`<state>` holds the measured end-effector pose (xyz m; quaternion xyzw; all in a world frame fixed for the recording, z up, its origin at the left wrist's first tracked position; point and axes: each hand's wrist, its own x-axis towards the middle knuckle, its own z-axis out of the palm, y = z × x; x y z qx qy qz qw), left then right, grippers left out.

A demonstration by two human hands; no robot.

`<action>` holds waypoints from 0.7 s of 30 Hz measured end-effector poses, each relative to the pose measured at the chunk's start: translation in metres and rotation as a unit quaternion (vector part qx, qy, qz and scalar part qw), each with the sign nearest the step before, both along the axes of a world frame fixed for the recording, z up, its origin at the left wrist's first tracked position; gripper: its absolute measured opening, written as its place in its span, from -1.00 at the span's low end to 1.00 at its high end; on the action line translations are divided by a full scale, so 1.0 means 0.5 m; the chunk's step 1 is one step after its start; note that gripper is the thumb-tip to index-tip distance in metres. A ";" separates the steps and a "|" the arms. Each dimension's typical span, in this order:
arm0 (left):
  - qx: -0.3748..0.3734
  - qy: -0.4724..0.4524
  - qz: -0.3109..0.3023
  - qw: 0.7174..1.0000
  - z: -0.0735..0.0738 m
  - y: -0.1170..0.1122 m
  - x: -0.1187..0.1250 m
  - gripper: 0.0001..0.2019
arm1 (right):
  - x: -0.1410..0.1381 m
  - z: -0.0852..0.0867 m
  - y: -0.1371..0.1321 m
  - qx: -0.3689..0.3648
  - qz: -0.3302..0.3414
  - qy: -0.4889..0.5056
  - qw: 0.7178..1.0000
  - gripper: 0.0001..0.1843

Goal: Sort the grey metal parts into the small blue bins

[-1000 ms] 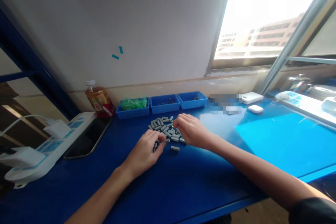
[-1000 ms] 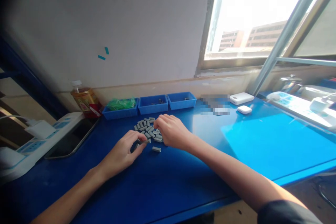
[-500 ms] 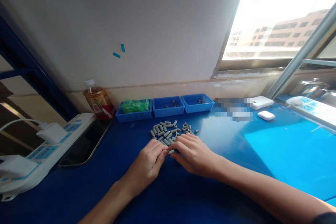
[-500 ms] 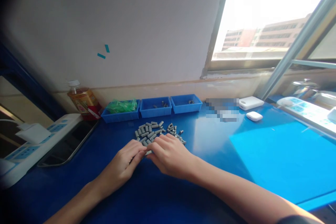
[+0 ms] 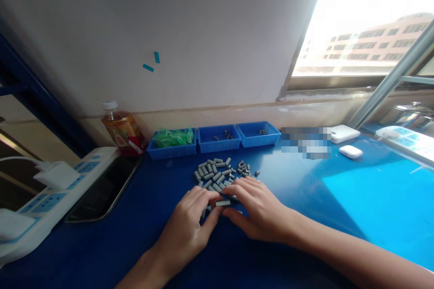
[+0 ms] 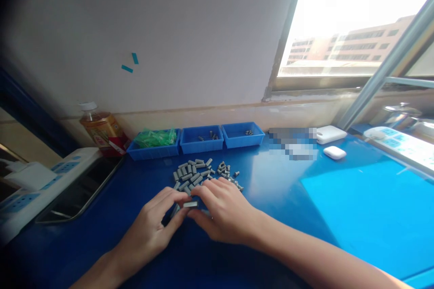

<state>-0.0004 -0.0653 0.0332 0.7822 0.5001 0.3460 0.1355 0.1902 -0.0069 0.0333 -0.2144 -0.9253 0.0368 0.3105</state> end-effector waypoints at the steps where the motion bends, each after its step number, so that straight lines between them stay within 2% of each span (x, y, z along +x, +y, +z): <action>1: 0.002 -0.001 0.003 1.000 0.002 0.000 0.001 -0.89 | 0.002 0.001 -0.001 0.006 0.003 0.000 1.000 -0.79; 6: -0.008 0.020 0.009 1.000 0.008 0.001 0.000 -0.84 | 0.005 0.004 -0.001 0.051 0.021 -0.015 0.998 -0.88; 13: 0.036 0.026 0.006 0.999 0.006 0.003 -0.005 -0.80 | 0.003 0.002 -0.004 0.069 -0.025 0.018 0.997 -0.74; 16: 0.061 0.049 -0.002 0.997 0.009 0.002 -0.003 -0.87 | 0.004 0.003 -0.009 0.052 -0.013 0.019 0.998 -0.72; 21: 0.080 0.066 -0.004 0.995 0.011 0.004 -0.005 -0.87 | 0.004 0.006 -0.014 0.004 0.006 0.042 0.999 -0.84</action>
